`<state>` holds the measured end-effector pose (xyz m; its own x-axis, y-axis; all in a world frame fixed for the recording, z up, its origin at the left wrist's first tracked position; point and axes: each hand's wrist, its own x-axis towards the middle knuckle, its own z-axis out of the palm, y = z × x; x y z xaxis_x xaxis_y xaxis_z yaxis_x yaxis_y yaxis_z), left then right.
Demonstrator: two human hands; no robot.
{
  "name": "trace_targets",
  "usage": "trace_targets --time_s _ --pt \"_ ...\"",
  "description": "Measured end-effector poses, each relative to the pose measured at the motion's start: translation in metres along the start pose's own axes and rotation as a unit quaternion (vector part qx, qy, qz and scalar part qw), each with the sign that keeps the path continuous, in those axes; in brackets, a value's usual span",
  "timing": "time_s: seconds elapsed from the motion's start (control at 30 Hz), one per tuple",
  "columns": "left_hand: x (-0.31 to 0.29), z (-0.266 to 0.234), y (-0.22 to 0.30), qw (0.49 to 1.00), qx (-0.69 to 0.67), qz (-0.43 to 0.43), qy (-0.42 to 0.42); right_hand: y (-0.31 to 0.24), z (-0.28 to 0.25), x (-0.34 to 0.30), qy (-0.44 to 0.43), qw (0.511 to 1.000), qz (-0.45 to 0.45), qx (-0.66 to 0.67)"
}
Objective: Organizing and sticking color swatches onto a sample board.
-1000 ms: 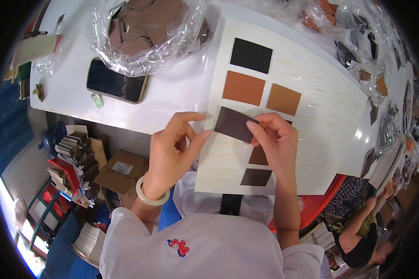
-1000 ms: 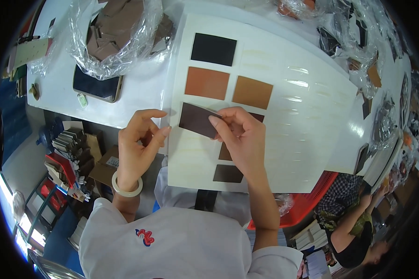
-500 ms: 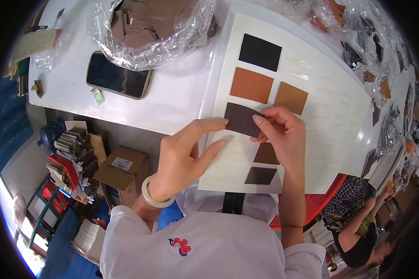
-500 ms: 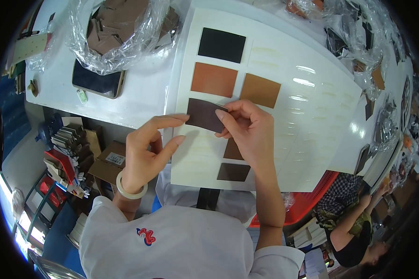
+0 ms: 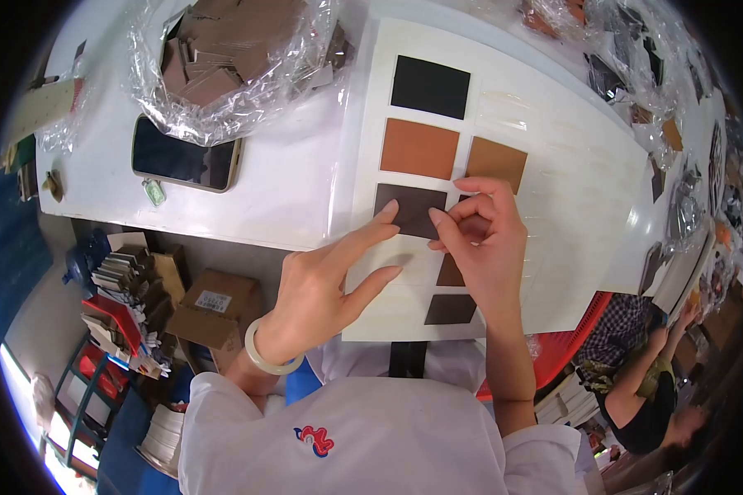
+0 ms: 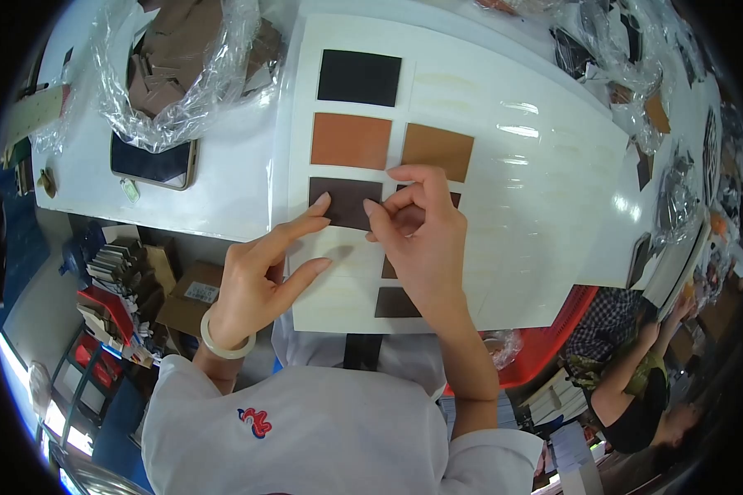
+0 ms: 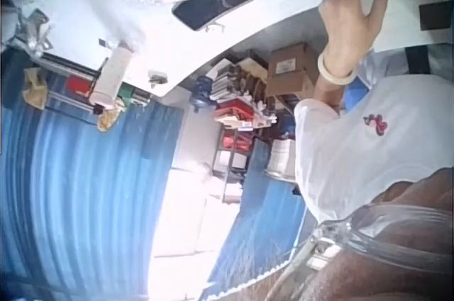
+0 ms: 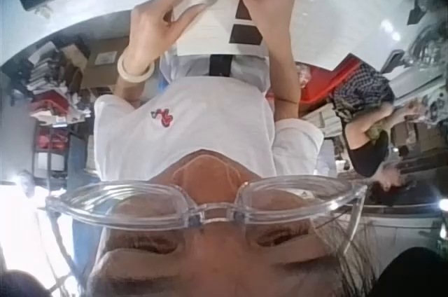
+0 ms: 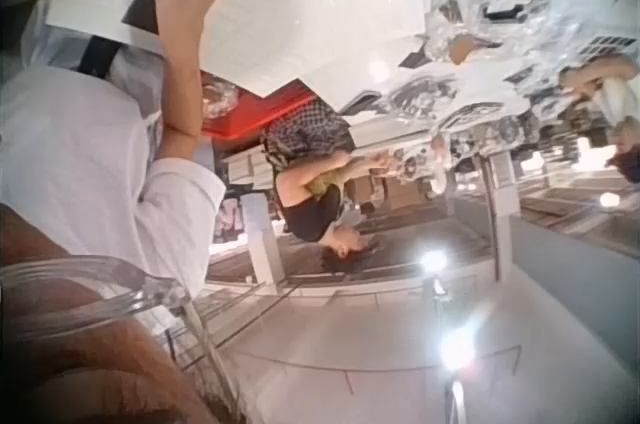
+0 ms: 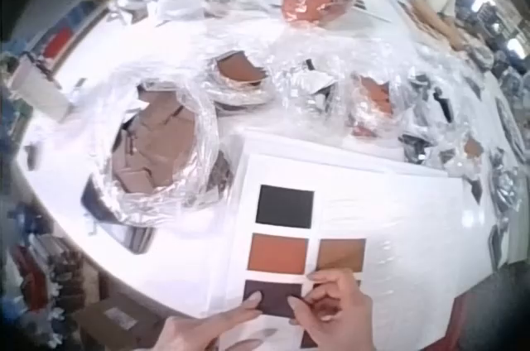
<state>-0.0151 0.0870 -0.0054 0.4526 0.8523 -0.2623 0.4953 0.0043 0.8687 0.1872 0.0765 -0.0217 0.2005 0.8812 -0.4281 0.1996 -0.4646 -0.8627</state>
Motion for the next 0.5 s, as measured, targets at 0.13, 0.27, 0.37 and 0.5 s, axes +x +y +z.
trace_targets --time_s 0.13,0.27,0.37,0.5 --pt "0.001 -0.005 0.001 1.000 0.003 -0.009 -0.003 -0.006 0.004 0.003 0.005 1.000 0.002 0.002" --pt "0.002 -0.007 0.000 0.999 0.003 0.038 0.036 -0.011 0.007 0.001 -0.008 1.000 -0.009 0.000" --pt "0.012 -0.028 0.012 0.996 -0.043 0.068 0.036 -0.017 -0.006 0.010 0.005 0.994 -0.055 -0.099" --pt "0.039 -0.095 0.026 0.964 0.113 0.078 0.226 -0.072 -0.013 0.050 0.055 0.961 -0.234 -0.140"
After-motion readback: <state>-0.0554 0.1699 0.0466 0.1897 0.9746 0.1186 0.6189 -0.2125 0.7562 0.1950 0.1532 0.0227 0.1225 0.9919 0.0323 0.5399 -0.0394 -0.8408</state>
